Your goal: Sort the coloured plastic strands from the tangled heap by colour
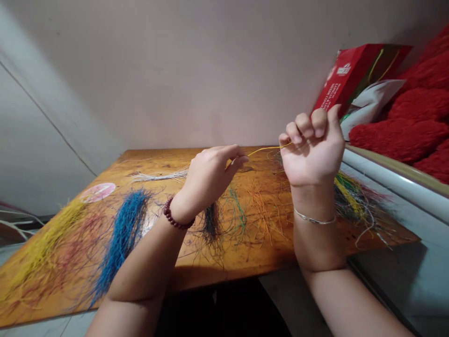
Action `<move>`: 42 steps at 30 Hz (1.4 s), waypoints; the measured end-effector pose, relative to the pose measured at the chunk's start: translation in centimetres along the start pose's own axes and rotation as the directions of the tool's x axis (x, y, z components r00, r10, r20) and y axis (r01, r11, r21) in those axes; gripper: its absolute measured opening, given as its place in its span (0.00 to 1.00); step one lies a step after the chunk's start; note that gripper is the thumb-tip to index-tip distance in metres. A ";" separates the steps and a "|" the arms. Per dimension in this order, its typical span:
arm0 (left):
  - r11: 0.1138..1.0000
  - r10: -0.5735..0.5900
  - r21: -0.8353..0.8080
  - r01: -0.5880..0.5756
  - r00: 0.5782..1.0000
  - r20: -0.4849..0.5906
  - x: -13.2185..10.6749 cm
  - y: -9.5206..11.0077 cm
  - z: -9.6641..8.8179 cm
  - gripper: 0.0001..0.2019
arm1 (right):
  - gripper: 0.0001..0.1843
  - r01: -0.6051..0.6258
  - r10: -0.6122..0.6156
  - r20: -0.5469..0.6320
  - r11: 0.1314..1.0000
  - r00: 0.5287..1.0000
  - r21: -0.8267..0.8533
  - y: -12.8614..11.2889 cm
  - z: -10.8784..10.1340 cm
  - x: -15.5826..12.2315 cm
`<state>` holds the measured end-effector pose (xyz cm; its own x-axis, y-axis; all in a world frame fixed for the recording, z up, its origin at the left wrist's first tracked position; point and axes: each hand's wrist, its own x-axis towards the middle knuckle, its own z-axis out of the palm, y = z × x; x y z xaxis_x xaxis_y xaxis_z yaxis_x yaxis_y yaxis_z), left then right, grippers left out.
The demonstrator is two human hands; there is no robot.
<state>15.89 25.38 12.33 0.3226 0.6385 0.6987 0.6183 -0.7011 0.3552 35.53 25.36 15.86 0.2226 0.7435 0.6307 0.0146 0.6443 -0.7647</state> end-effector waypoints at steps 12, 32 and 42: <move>0.850 -0.242 -0.488 0.197 0.970 -0.030 1.1 -1.6 1.3 0.13 | 0.23 -0.113 0.136 0.271 0.988 0.953 -0.101 3.0 1.7 0.4; 0.906 -0.199 -0.384 0.180 0.980 -0.009 1.0 -1.7 0.8 0.16 | 0.21 -0.034 0.081 0.259 0.983 0.963 -0.181 3.8 1.8 0.4; 0.907 -0.190 -0.391 0.155 0.980 -0.053 1.0 -2.0 1.2 0.15 | 0.22 -0.065 0.129 0.395 0.983 0.909 -0.172 3.5 1.9 0.3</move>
<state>15.85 27.80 11.59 0.1607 0.7426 0.6502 0.3306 -0.6612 0.6734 33.78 28.19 13.59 -0.1808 0.8304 0.5271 0.1679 0.5541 -0.8154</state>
